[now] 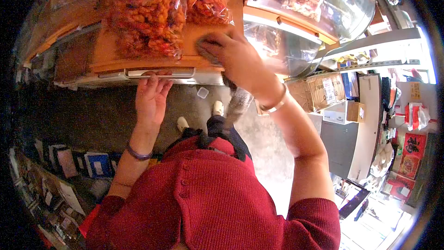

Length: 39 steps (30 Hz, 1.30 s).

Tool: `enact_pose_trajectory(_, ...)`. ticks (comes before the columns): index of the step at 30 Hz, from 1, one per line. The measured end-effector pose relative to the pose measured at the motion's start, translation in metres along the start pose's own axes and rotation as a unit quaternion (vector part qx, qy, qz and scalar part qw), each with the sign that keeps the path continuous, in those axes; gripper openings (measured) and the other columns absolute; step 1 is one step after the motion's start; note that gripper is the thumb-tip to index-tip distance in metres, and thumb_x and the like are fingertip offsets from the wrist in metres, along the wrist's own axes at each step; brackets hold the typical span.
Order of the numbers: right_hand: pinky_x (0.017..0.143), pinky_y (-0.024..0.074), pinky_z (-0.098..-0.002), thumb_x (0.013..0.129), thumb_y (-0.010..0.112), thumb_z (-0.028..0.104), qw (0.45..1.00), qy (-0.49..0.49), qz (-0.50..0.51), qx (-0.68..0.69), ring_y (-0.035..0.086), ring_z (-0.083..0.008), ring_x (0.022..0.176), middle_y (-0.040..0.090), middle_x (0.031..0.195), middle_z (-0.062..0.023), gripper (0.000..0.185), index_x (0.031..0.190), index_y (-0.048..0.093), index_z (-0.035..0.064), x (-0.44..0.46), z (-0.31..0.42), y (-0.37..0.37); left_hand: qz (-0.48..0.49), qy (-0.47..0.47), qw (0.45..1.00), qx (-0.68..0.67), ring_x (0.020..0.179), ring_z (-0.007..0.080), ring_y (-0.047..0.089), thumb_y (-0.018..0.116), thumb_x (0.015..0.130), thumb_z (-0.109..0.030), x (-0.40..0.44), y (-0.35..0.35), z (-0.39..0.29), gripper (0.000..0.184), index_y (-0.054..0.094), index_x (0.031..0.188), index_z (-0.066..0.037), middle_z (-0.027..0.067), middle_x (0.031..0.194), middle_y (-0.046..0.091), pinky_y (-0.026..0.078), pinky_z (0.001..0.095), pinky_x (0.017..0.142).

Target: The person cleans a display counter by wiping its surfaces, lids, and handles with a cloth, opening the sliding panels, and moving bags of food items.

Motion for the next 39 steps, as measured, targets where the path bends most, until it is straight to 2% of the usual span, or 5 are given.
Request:
enact_pose_trajectory(3, 0.089, 0.0453, -0.0364, 0.067, 0.054, -0.009, 0.998, 0.042, 0.023, 0.036, 0.051, -0.0267, 0.102, 0.056, 0.112, -0.0056, 0.051, 0.114, 0.062, 0.0112, 0.002, -0.022, 0.017, 0.002, 0.001, 1.0, -0.003, 0.101, 0.0238, 0.06, 0.058, 0.091, -0.015, -0.001, -0.003, 0.0, 0.015, 0.053, 0.104, -0.01, 0.0086, 0.105, 0.062, 0.046, 0.0339, 0.085)
enact_pose_trajectory(5, 0.083, 0.0491, -0.0357, 0.071, 0.055, 0.001, 0.997, -0.065, 0.032, -0.041, 0.054, -0.027, 0.099, 0.056, 0.117, -0.0026, 0.052, 0.119, 0.059, 0.0206, -0.015, -0.012, -0.007, 0.006, -0.011, 1.0, 0.003, 0.1, 0.0238, 0.06, 0.058, 0.091, -0.015, -0.001, -0.003, -0.002, 0.014, 0.053, 0.103, -0.01, 0.0087, 0.105, 0.062, 0.047, 0.0338, 0.085)
enact_pose_trajectory(21, 0.085, 0.0489, -0.037, 0.073, 0.059, 0.008, 0.989, -0.134, 0.06, -0.008, 0.054, -0.0259, 0.099, 0.055, 0.119, -0.0023, 0.044, 0.115, 0.062, 0.0194, -0.003, -0.021, -0.003, -0.01, -0.001, 1.0, 0.01, 0.1, 0.0248, 0.061, 0.059, 0.09, -0.016, -0.002, -0.003, 0.0, 0.014, 0.053, 0.101, -0.009, 0.0091, 0.1, 0.063, 0.047, 0.0342, 0.083)
enact_pose_trajectory(31, 0.082, 0.0506, -0.036, 0.065, 0.058, -0.009, 0.991, -0.104, 0.082, 0.006, 0.057, -0.0254, 0.096, 0.057, 0.112, -0.0048, 0.042, 0.101, 0.068, 0.0104, -0.017, -0.038, -0.011, -0.029, -0.013, 0.999, 0.034, 0.101, 0.0247, 0.061, 0.059, 0.09, -0.017, -0.002, -0.006, 0.0, 0.013, 0.054, 0.1, -0.009, 0.0081, 0.1, 0.063, 0.046, 0.034, 0.083)
enact_pose_trajectory(39, 0.077, 0.051, -0.0363, 0.078, 0.057, 0.017, 0.976, -0.214, 0.042, -0.012, 0.055, -0.0293, 0.093, 0.057, 0.11, -0.003, 0.031, 0.107, 0.065, 0.0144, -0.004, -0.011, -0.002, -0.042, -0.007, 0.998, 0.052, 0.102, 0.0241, 0.06, 0.056, 0.092, -0.017, -0.005, -0.005, -0.003, 0.014, 0.052, 0.104, -0.01, 0.0075, 0.103, 0.063, 0.045, 0.034, 0.085)
Point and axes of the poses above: each hand's wrist, its own x-axis towards the middle knuckle, its own y-axis out of the palm, z = x × y, the point moved 10 cm from there along x, towards the middle knuckle
